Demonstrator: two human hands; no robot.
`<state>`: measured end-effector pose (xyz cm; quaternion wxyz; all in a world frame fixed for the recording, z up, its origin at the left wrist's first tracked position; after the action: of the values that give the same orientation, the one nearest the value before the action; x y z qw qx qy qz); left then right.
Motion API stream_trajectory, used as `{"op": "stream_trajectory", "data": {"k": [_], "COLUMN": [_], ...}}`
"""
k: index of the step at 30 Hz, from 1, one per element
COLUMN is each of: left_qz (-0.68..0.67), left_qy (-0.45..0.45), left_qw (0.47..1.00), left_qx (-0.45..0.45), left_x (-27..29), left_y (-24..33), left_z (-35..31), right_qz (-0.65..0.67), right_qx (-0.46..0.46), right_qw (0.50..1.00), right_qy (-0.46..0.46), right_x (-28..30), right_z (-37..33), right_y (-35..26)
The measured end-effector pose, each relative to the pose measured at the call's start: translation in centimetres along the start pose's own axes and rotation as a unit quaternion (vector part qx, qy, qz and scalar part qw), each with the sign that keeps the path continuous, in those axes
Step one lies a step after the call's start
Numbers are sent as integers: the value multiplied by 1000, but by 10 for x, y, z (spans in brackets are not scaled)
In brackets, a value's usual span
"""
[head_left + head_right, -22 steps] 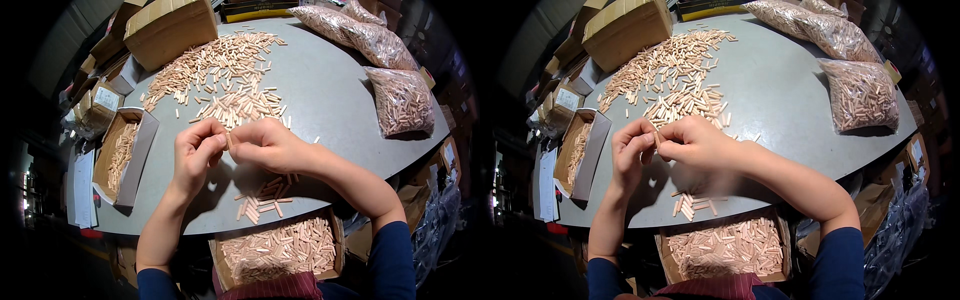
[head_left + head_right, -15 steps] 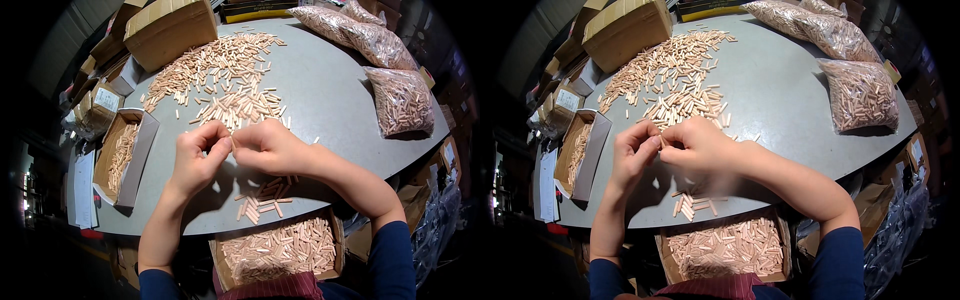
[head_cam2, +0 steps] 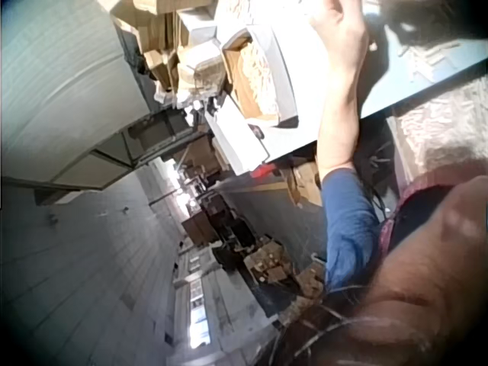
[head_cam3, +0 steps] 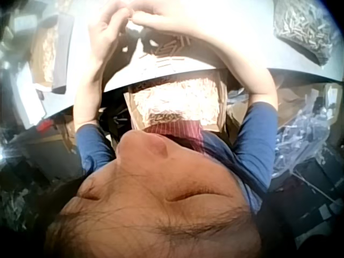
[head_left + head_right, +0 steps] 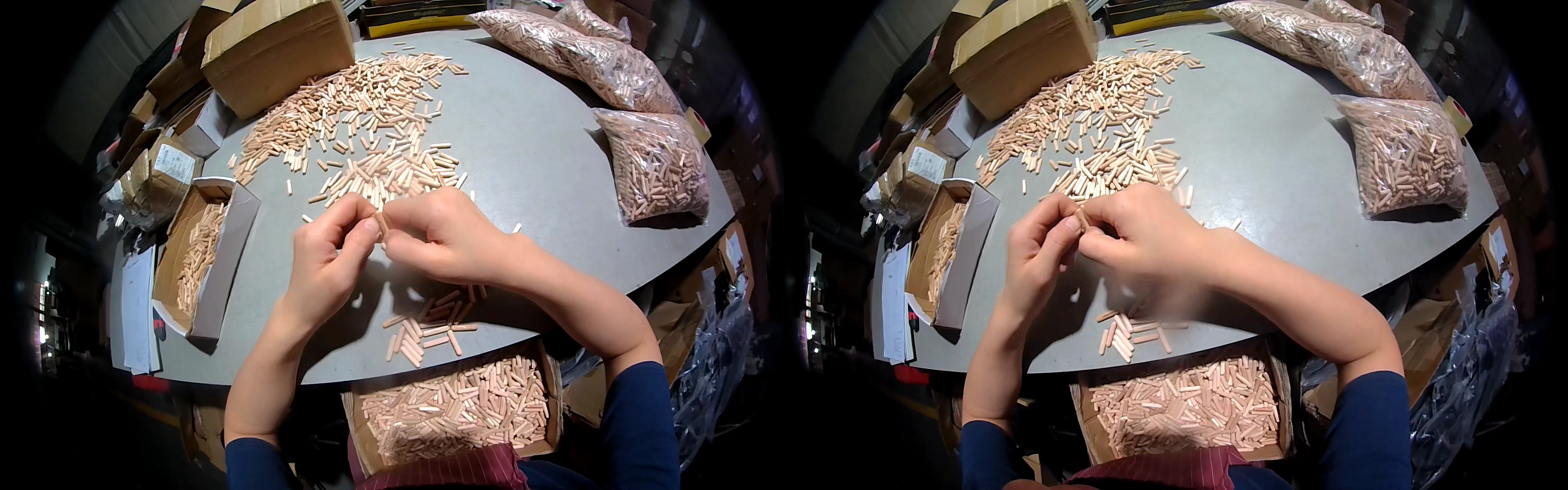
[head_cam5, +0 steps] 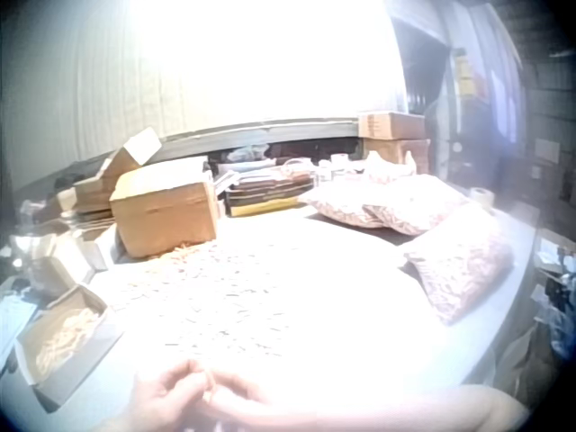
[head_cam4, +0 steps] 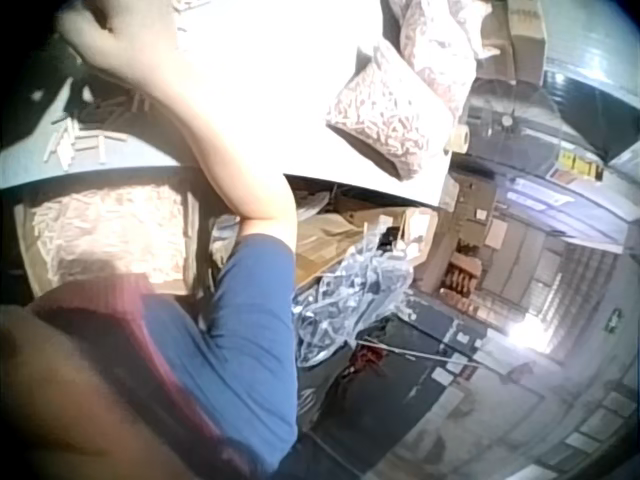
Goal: The person sorts small wooden pegs on a table, picking them up and placing them into a cardboard box. They occasionally pause to touch their face before resuming the sorting task.
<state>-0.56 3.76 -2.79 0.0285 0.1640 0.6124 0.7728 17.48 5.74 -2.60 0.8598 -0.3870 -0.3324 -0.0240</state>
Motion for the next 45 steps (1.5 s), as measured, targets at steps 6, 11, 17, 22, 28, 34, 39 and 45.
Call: {"op": "stream_trajectory", "data": {"k": [6, 11, 17, 22, 28, 34, 39, 45], "left_qz": [69, 110, 28, -401, -734, -729, -489, 311], "left_qy": [-26, -37, -1, 237, 162, 158, 217, 47], "left_qw": [995, 990, 999, 885, 641, 638, 841, 929], "left_qx": [-61, -82, -15, 6, -156, -191, -83, -194], "left_x": [1, 0, 7, 78, 198, 196, 145, -6], "left_y": [2, 1, -8, -8, -29, -25, -20, -10], "left_z": [3, 5, 6, 26, 14, 12, 25, 18], "right_qz": [-63, -89, -44, 52, 77, 89, 58, -28], "right_qx": [-45, -53, -24, -80, -146, -176, -196, -207], "right_qw": [996, 992, 997, 994, 976, 952, 946, 952], "right_qy": [-34, -66, -64, 46, 143, 234, 252, 224], "right_x": [4, 5, -5, 12, 45, 77, 79, 69], "right_z": [3, 2, 1, 8, 17, 15, 11, 14], "right_y": [-5, -2, -5, 25, 71, 112, 146, 149]}}
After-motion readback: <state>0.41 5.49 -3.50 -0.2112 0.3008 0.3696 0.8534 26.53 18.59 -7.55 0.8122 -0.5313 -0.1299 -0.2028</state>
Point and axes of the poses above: each hand's wrist, its own z-axis towards the middle knuckle, its own x-axis out of the back of the hand, y = z × x, the point moved 3 cm from there along z, towards the middle knuckle, and after that the axes turned 6 degrees about -z, right-handed, at the moved point
